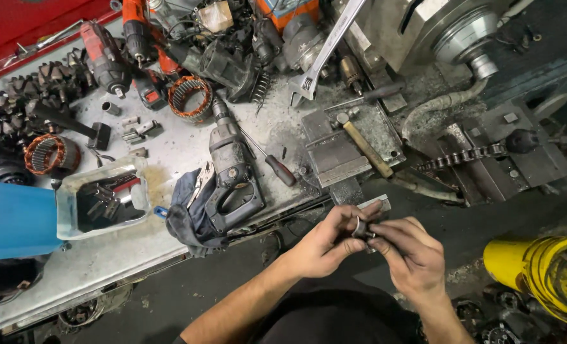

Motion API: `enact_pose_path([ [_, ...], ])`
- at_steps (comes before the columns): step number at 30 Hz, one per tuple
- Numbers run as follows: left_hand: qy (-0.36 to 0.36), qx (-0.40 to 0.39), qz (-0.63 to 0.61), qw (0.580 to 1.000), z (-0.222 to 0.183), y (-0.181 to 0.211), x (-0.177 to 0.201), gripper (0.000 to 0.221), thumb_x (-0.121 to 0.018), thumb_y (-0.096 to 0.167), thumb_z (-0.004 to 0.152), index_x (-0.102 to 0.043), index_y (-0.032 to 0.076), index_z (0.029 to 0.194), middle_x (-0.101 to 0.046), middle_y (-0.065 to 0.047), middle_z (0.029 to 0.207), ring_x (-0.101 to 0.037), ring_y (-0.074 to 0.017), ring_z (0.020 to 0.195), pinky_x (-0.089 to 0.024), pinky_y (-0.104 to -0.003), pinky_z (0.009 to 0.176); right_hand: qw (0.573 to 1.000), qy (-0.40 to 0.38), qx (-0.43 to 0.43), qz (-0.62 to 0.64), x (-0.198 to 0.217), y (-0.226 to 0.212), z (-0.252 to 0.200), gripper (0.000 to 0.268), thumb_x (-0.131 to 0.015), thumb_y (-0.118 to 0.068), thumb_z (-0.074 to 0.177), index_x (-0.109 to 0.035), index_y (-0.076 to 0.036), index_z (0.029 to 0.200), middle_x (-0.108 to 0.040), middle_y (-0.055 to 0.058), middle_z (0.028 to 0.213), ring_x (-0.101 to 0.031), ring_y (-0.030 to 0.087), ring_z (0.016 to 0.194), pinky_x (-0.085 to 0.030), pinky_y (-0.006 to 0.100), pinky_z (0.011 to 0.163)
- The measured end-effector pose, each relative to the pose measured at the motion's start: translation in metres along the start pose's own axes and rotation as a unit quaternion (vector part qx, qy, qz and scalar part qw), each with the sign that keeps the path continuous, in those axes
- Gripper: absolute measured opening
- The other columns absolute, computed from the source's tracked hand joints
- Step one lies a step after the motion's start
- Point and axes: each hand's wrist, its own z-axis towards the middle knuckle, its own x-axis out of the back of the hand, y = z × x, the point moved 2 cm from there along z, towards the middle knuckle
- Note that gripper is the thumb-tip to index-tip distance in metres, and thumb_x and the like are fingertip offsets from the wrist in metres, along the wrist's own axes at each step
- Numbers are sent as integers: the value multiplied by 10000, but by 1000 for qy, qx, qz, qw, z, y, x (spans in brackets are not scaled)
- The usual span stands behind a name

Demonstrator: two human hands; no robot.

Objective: The person cleans small metal automotive components at a workbench. They pick up parts, wipe them with a rag, dip parts into a tray of dark cleaning solvent, scrape one part with a screwdriver, and continue wiping parts by hand.

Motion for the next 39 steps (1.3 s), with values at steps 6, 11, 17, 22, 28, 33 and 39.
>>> enact_pose_path([
  [6, 4, 36, 56, 998, 7, 21, 1, 386, -610, 70, 1055, -388, 9, 1365, -366, -223, 1681, -526, -280, 1421, -500, -373, 1118, 998, -26, 17, -57, -1, 0, 1, 196, -762, -15, 834, -730, 27, 1023, -740, 114, 944, -697, 224, 820, -550, 305, 727],
  [11, -5, -25, 167, 986, 8, 33, 6, 370, -655, 30, 1041, -406, 5, 1314, -538, -262, 1506, -495, -365, 1530, -503, -386, 1123, 997, -25, -16, -74, -6, 2, 0, 185, -746, -38, 861, -713, 42, 1024, -729, 136, 956, -715, 243, 815, -559, 316, 716],
  [17, -25, -37, 249, 968, 11, 47, 2, 439, -679, 50, 987, -415, 7, 1335, -476, -287, 1585, -531, -413, 1428, -530, -418, 1102, 994, -69, -56, -61, -6, 9, 2, 129, -642, -69, 968, -699, 34, 1021, -730, 135, 914, -728, 240, 776, -560, 305, 701],
  [22, 22, -13, 198, 980, 9, 41, 0, 407, -678, 66, 1015, -400, 18, 1307, -489, -283, 1576, -568, -410, 1405, -558, -410, 1072, 995, -65, -72, -4, -8, 12, 1, 150, -629, -57, 955, -682, 43, 1053, -723, 109, 946, -704, 182, 809, -549, 280, 709],
  [28, 33, 5, 46, 998, -11, 14, 4, 347, -605, 77, 1081, -387, 38, 1348, -446, -225, 1652, -548, -262, 1426, -482, -395, 1154, 992, -89, -74, 51, -11, 30, -5, 199, -776, -17, 840, -743, 15, 1034, -757, 89, 946, -717, 152, 816, -556, 259, 720],
  [33, 78, 34, -170, 982, -26, 6, 10, 399, -568, 143, 1115, -395, 38, 1458, -453, -164, 1623, -489, -197, 1450, -427, -381, 1218, 991, -120, -21, 56, -26, 14, 5, 270, -790, -7, 808, -752, 13, 1075, -762, 104, 1036, -744, 168, 924, -579, 261, 804],
  [39, 105, 52, -186, 976, -45, 4, 30, 419, -582, 163, 1126, -423, 17, 1485, -529, -130, 1445, -512, -167, 1339, -428, -355, 1172, 989, -128, -44, 55, -48, 9, 16, 250, -839, -19, 746, -767, -7, 984, -771, 95, 983, -748, 182, 907, -581, 278, 792],
])
